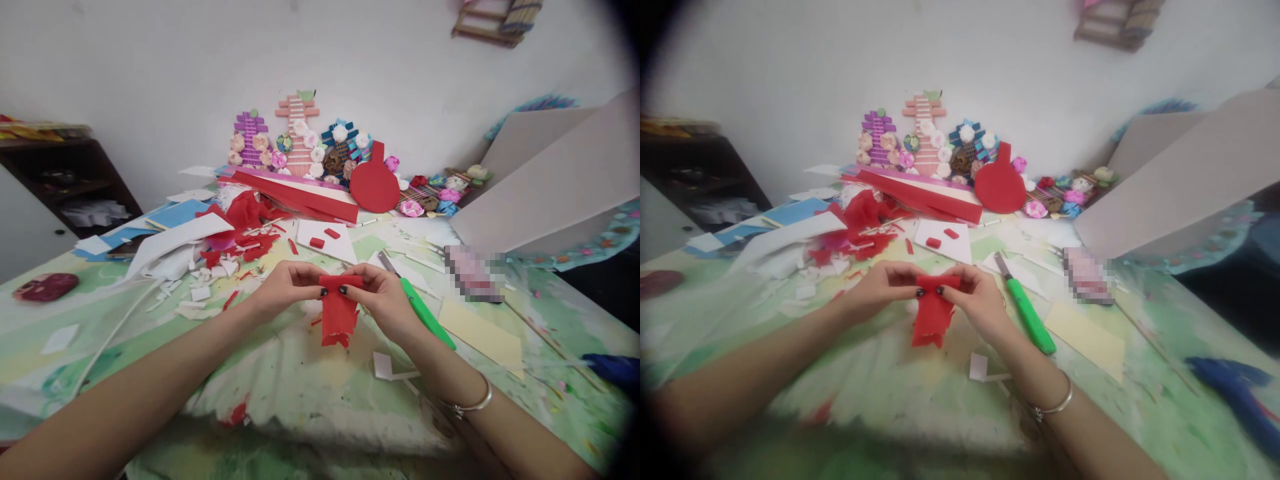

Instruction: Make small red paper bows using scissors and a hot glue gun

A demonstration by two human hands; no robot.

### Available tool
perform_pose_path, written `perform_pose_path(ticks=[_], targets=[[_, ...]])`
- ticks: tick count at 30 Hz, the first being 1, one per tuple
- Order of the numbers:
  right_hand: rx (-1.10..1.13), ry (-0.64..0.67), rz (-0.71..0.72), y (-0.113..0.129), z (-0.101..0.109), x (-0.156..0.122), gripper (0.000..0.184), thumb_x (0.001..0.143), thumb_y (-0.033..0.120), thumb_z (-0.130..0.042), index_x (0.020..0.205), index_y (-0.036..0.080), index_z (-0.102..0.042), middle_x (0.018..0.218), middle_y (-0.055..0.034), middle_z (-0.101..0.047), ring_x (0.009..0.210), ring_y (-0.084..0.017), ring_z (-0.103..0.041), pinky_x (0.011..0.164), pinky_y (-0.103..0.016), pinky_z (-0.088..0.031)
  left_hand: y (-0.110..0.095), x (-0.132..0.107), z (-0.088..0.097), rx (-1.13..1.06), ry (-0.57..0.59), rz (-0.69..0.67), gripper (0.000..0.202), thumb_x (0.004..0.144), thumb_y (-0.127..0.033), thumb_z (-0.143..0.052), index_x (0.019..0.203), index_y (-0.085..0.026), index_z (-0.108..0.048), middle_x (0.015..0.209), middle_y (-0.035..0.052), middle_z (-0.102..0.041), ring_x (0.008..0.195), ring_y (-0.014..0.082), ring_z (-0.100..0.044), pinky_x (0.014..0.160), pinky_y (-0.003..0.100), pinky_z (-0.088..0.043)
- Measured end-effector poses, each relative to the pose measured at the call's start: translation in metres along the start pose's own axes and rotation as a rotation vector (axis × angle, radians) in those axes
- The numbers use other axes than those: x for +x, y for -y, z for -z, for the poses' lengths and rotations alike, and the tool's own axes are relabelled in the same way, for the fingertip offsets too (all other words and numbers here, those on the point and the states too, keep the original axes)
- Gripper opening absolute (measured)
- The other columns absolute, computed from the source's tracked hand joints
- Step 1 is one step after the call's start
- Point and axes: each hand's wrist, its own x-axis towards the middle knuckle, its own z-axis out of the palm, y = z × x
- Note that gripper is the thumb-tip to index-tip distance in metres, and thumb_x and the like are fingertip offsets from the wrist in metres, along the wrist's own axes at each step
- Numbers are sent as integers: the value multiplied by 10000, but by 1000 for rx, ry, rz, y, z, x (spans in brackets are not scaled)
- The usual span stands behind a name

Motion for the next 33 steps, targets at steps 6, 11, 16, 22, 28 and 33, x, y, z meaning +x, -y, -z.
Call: perform_pose_path(ticks=[6, 11, 16, 22, 28, 33], targets=[[-7, 22, 26, -4, 1, 0, 136, 723, 230, -700, 839, 189, -644, 802, -9, -674, 729, -139, -620, 679, -269, -489, -1, 0, -2, 96, -29, -2, 123, 706, -231, -741, 782, -135, -731, 729, 41, -722, 647, 136, -642, 610, 221, -509], [41, 59, 2, -5, 2, 0, 150, 768, 294, -682, 878, 196, -655, 833, -17, -666, 756, -139, -612, 713, -269, -490, -2, 0, -3, 120, -56, 15, 83, 703, -195, -719, 757, -135, -740, 709, 35, -730, 637, 140, -651, 602, 218, -508], [92, 64, -34, -2, 2, -1, 224, 796, 408, -654, 878, 200, -663, 835, -24, -670, 764, -149, -620, 739, -291, -502, -4, -1, -3, 142, -68, 34, 103, 694, -204, -724, 766, -137, -754, 716, 42, -742, 628, 153, -659, 591, 230, -514], [-72, 83, -27, 3, 0, -1, 165, 754, 332, -685, 823, 184, -658, 763, -27, -676, 687, -142, -607, 609, -258, -471, -2, 0, -2, 118, -61, 41, 98, 686, -204, -732, 756, -140, -753, 704, 37, -737, 622, 148, -656, 589, 229, -512], [25, 123, -30, 5, -1, -2, 141, 774, 302, -670, 838, 190, -614, 711, 8, -678, 625, -116, -619, 598, -242, -479, 2, 1, 1, 50, -21, 22, 118, 666, -188, -758, 770, -137, -741, 721, 37, -735, 641, 143, -661, 598, 219, -514], [49, 139, -59, 4, 0, -3, 146, 790, 295, -664, 897, 202, -629, 719, 6, -698, 623, -123, -644, 588, -243, -502, 3, 1, 2, 29, -25, 23, 129, 674, -171, -751, 798, -135, -754, 717, 40, -734, 628, 134, -651, 596, 215, -512]])
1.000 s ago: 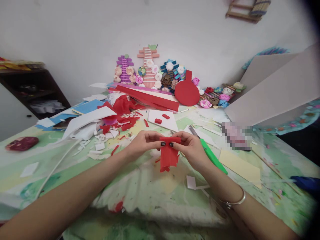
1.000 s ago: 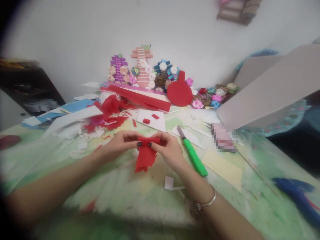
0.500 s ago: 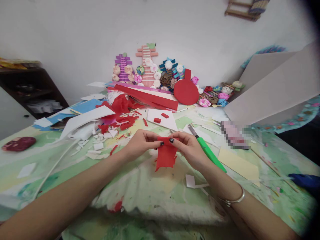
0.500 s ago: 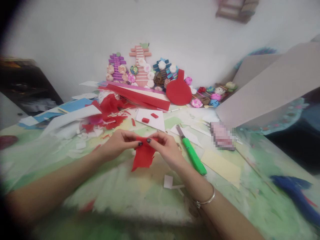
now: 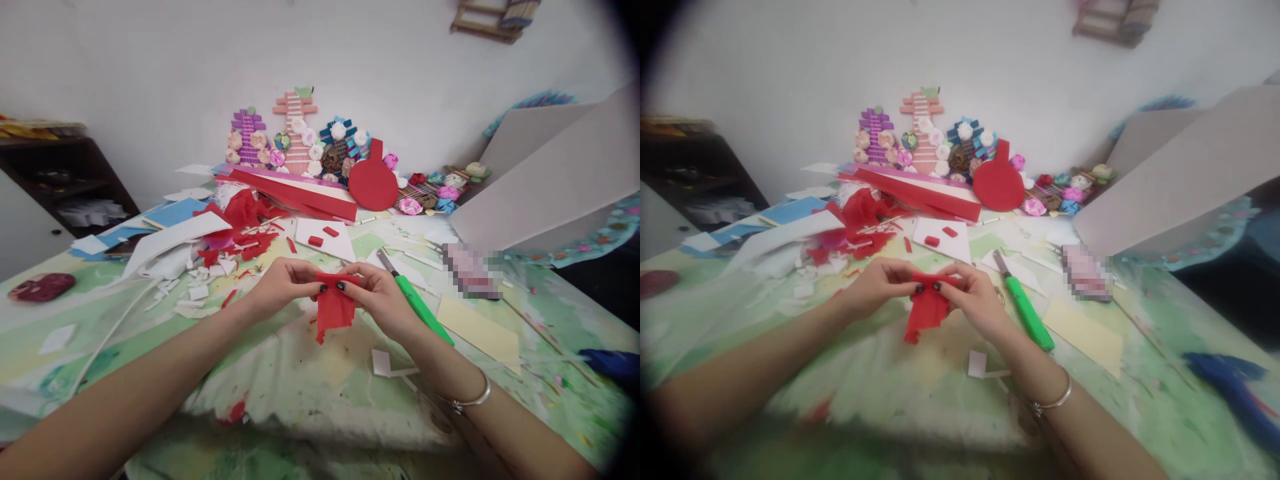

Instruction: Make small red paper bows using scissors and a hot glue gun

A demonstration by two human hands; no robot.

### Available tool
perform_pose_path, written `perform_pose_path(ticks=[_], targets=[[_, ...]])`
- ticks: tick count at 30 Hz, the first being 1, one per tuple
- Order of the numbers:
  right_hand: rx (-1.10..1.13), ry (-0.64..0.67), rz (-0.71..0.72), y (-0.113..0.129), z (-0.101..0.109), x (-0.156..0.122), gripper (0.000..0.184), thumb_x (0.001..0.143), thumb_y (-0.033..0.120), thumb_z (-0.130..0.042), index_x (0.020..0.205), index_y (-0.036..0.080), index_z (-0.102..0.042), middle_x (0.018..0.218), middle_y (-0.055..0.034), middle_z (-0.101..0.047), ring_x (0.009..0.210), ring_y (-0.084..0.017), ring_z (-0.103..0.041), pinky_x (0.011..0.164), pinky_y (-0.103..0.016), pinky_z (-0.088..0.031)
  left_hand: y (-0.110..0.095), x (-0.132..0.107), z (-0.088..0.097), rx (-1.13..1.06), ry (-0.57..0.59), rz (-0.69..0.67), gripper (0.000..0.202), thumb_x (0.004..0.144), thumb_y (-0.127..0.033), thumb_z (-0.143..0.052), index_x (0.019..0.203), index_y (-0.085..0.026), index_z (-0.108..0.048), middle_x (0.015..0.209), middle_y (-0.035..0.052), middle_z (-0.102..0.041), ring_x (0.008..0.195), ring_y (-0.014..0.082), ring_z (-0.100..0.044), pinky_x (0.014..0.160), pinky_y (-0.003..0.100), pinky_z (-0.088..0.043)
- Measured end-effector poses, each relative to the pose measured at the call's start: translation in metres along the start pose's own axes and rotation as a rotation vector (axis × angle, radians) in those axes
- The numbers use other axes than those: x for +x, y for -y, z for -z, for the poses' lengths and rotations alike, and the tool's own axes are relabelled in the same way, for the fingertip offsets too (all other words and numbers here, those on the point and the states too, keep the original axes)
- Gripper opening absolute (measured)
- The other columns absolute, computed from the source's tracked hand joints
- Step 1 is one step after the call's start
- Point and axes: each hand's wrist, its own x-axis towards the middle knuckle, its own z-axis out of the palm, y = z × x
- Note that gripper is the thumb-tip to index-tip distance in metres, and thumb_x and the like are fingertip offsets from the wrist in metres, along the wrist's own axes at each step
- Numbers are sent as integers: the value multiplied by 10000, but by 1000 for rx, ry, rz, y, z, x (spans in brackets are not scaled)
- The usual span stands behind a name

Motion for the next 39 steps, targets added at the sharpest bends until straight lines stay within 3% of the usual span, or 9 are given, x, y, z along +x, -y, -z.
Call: perform_pose_path(ticks=[9, 14, 19, 24, 27, 31, 39], targets=[[164, -11, -13, -3, 3, 1, 175, 732, 206, -693, 907, 198, -688, 766, -6, -718, 628, -108, -632, 592, -222, -489, 9, 3, 2, -275, 62, 6, 247, 670, -166, -775, 916, -171, -762, 859, 68, -762, 759, 167, -690, 717, 261, -536], [313, -8, -37, 3, 0, -1, 202, 658, 122, -685, 844, 189, -729, 790, 1, -708, 672, -96, -619, 622, -202, -488, 8, 2, 2, -390, 119, 65, 234, 635, -163, -792, 868, -159, -774, 846, 81, -764, 784, 190, -701, 765, 293, -537], [380, -14, -51, 6, -1, -2, 119, 692, 148, -647, 787, 159, -718, 647, 2, -668, 551, -82, -576, 543, -193, -455, 8, 2, 3, -308, 108, 61, 216, 650, -163, -771, 866, -155, -776, 847, 88, -763, 776, 194, -697, 760, 302, -534], [430, -14, -111, 3, 0, -1, 196, 724, 278, -590, 828, 151, -697, 699, -43, -678, 625, -156, -623, 589, -273, -493, 7, 3, 3, -27, 15, -24, 184, 692, -126, -728, 868, -155, -777, 862, 84, -764, 784, 186, -689, 737, 275, -532], [345, -6, -106, 0, 0, 0, 239, 756, 353, -640, 894, 164, -687, 779, -47, -683, 684, -165, -633, 634, -290, -502, 6, 3, 3, 36, -2, -52, 167, 704, -123, -721, 851, -177, -778, 851, 55, -767, 782, 169, -694, 731, 245, -537], [130, 4, -17, -6, -1, 0, 262, 691, 263, -769, 929, 191, -686, 898, -32, -682, 766, -138, -632, 722, -265, -491, 3, 2, 2, 28, 17, -79, 137, 706, -131, -727, 818, -192, -778, 797, 25, -766, 732, 138, -697, 700, 205, -535], [10, 7, -1, -12, 3, 4, 225, 720, 276, -750, 925, 188, -715, 919, -52, -704, 796, -153, -638, 771, -303, -488, 1, 1, 2, -15, 85, -66, 131, 715, -112, -713, 819, -169, -769, 795, 33, -763, 714, 136, -694, 669, 198, -528]])
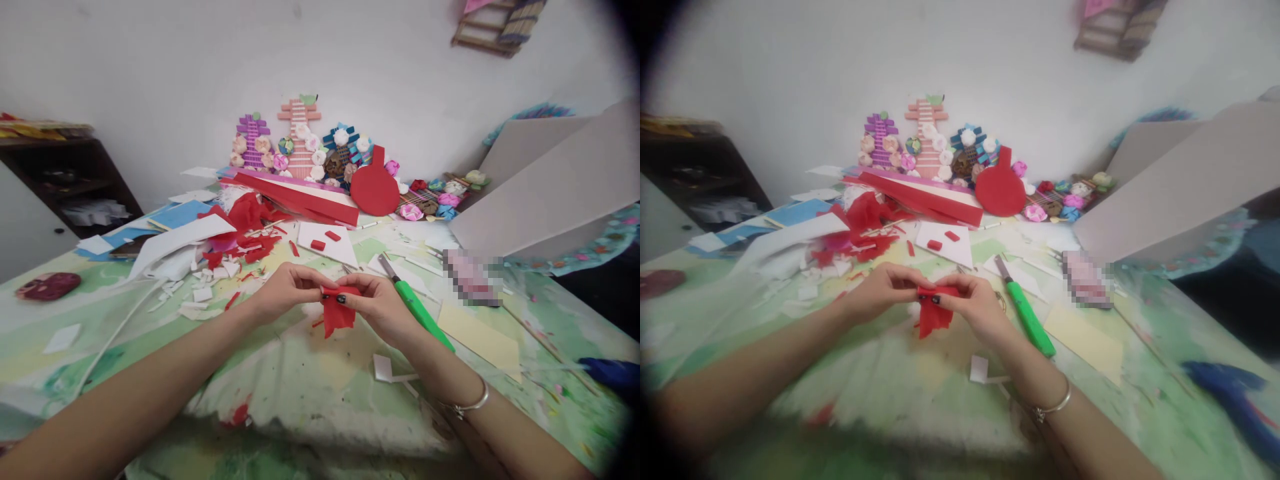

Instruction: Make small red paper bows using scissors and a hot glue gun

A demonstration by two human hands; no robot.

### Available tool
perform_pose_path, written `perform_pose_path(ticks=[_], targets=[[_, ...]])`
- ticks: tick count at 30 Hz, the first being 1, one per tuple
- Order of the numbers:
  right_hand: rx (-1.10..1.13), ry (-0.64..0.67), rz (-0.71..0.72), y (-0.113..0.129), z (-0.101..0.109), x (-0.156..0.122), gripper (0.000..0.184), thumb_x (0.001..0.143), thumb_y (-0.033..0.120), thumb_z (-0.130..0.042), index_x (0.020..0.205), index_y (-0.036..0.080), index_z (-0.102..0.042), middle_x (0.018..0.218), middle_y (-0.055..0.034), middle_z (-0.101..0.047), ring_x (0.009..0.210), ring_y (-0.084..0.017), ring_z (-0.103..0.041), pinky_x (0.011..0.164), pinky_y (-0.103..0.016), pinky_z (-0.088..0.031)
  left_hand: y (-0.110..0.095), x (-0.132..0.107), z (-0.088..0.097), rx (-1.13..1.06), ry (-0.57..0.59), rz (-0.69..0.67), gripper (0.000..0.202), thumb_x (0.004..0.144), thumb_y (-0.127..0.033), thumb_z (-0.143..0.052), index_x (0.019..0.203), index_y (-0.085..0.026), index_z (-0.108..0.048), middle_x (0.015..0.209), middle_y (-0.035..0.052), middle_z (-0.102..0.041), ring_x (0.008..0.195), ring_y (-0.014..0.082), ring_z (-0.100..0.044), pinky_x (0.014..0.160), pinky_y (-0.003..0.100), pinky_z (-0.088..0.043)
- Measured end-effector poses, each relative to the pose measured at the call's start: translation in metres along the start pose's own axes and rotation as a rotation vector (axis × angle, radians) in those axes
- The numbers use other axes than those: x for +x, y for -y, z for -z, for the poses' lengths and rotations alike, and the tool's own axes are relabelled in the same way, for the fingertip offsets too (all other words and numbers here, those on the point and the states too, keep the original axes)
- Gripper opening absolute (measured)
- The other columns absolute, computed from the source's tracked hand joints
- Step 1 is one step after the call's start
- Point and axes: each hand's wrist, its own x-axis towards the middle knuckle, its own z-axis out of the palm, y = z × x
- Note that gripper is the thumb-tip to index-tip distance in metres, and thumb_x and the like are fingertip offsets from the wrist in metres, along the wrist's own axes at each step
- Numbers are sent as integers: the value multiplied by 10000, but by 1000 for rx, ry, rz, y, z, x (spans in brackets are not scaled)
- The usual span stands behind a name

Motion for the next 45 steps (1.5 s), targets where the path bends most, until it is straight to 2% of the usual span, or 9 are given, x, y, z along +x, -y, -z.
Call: perform_pose_path(ticks=[6, 10, 16, 20, 23, 27, 33, 39, 45], targets=[[55, -5, -16, 4, -2, -1, 243, 659, 215, -775, 887, 175, -700, 864, -38, -696, 737, -144, -635, 726, -296, -493, 0, 0, 3, 31, 40, 18, 256, 725, -146, -728, 981, -160, -738, 829, 56, -755, 737, 149, -689, 696, 224, -523], [56, 5, -5, 3, -2, -1, 236, 650, 163, -756, 875, 170, -687, 859, -39, -693, 749, -148, -640, 732, -300, -500, 0, 0, 3, 14, 50, 35, 284, 723, -177, -735, 1005, -145, -723, 826, 71, -749, 731, 162, -687, 693, 244, -521], [21, -43, 7, 1, 2, 0, 246, 627, 153, -752, 861, 168, -676, 861, -33, -691, 753, -148, -641, 732, -290, -505, 0, -2, 6, -74, 119, 6, 311, 699, -179, -731, 1009, -157, -722, 915, 80, -741, 830, 196, -686, 753, 275, -524], [-57, -64, -28, 3, 2, -1, 236, 637, 150, -719, 869, 168, -675, 858, -41, -695, 757, -166, -647, 728, -308, -513, -3, -4, 3, 104, 85, -89, 351, 679, -223, -762, 1022, -161, -717, 1000, 104, -709, 909, 230, -662, 791, 316, -524], [-140, -95, -60, 5, 0, -1, 225, 623, 132, -693, 845, 165, -673, 826, -42, -691, 728, -172, -643, 684, -303, -510, -6, -4, -1, 223, 20, -156, 283, 712, -275, -741, 970, -159, -730, 1004, 107, -698, 927, 228, -648, 782, 306, -525], [-201, -105, -31, 5, -3, -1, 236, 604, 115, -675, 835, 159, -663, 819, -34, -677, 723, -164, -629, 683, -299, -501, -4, -3, -5, 201, -25, -60, 271, 737, -297, -718, 959, -142, -720, 970, 104, -724, 891, 221, -671, 772, 299, -535], [-284, -83, 16, 5, -3, -1, 230, 627, 129, -664, 852, 170, -635, 838, -33, -666, 759, -185, -637, 689, -312, -504, 2, 0, -9, 106, 8, 116, 287, 706, -258, -747, 961, -132, -704, 905, 81, -739, 769, 185, -686, 711, 277, -534], [-123, -63, 33, 4, -4, 0, 318, 656, 113, -643, 962, 188, -600, 891, -33, -677, 794, -173, -654, 717, -309, -520, 5, 1, -7, 8, -34, 145, 352, 727, -247, -741, 1052, -132, -671, 751, 43, -714, 649, 135, -652, 630, 229, -498], [-49, -62, 52, 4, -5, 0, 284, 654, 105, -630, 927, 183, -615, 908, -33, -679, 834, -163, -642, 770, -310, -513, 7, 1, -7, -175, -60, 188, 345, 693, -245, -771, 1007, -136, -677, 829, 67, -723, 735, 167, -681, 727, 283, -516]])
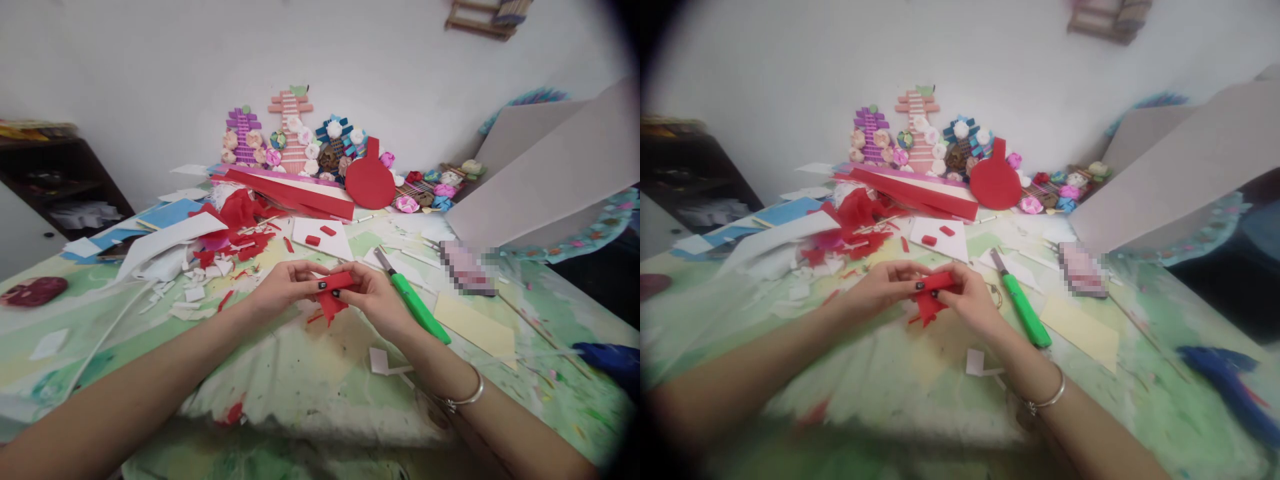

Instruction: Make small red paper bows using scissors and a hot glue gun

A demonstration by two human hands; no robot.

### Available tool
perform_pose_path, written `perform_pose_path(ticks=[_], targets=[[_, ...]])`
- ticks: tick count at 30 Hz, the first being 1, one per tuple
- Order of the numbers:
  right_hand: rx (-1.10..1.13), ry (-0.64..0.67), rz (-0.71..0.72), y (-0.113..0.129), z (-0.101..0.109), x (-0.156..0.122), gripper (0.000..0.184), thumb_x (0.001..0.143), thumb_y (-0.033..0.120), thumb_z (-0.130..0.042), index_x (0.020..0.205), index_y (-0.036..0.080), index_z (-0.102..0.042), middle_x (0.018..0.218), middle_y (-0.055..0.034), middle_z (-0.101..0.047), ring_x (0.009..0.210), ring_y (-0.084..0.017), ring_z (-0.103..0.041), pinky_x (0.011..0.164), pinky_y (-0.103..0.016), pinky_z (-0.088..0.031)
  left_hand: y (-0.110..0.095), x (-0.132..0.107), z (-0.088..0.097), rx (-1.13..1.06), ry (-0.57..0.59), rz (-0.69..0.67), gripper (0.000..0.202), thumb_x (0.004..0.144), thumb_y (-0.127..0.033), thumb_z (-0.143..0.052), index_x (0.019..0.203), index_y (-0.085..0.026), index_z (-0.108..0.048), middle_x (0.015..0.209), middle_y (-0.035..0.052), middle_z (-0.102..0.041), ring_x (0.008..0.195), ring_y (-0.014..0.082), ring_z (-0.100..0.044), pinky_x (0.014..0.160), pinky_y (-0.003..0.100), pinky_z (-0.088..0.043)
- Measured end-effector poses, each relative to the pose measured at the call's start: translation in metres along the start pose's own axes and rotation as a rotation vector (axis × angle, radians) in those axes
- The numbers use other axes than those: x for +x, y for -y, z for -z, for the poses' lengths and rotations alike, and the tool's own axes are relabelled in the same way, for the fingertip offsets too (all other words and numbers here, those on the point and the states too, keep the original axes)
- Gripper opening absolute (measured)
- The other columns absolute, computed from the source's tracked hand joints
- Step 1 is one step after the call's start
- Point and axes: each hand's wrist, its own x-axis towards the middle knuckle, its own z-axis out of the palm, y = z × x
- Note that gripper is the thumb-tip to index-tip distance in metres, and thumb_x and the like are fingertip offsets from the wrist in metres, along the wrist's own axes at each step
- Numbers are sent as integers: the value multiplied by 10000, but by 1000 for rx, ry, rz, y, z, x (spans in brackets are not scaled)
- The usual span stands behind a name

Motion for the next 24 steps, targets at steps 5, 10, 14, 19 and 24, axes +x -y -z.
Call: perform_pose_path(ticks=[5, 10, 14, 19, 24], targets=[[31, -14, -45, 1, 1, 0, 321, 647, 88, -606, 953, 182, -599, 879, -31, -698, 781, -152, -652, 737, -298, -514, -1, -2, -4, -55, 33, 107, 362, 760, -339, -708, 1044, -125, -638, 984, 139, -708, 844, 231, -695, 766, 359, -529], [59, 72, -120, 2, -1, -3, 408, 651, 67, -599, 1035, 194, -546, 860, -34, -717, 770, -182, -681, 689, -317, -539, -1, -3, -8, 174, 92, 46, 641, 618, -202, -789, 1212, -181, -550, 1067, 107, -683, 890, 220, -671, 727, 309, -527], [111, 124, -143, 4, -3, -6, 411, 661, 76, -611, 1036, 216, -519, 858, -23, -714, 751, -184, -690, 683, -321, -545, -2, -3, -10, 211, 47, 20, 435, 681, -204, -722, 1093, -131, -604, 763, 41, -683, 580, 126, -607, 524, 221, -452], [84, 90, -151, 4, -2, -4, 415, 642, 80, -621, 1022, 216, -524, 785, -2, -698, 721, -171, -677, 610, -263, -520, 0, -1, -6, 160, -68, -8, 287, 763, -320, -669, 947, -102, -636, 771, 66, -677, 603, 135, -616, 543, 239, -460], [42, 16, -163, 3, 1, -3, 457, 628, 96, -638, 1053, 213, -516, 745, 6, -683, 601, -136, -624, 525, -228, -463, 2, 4, 1, 140, -336, -38, 266, 730, -254, -669, 958, -134, -604, 640, 0, -632, 542, 126, -602, 547, 245, -469]])
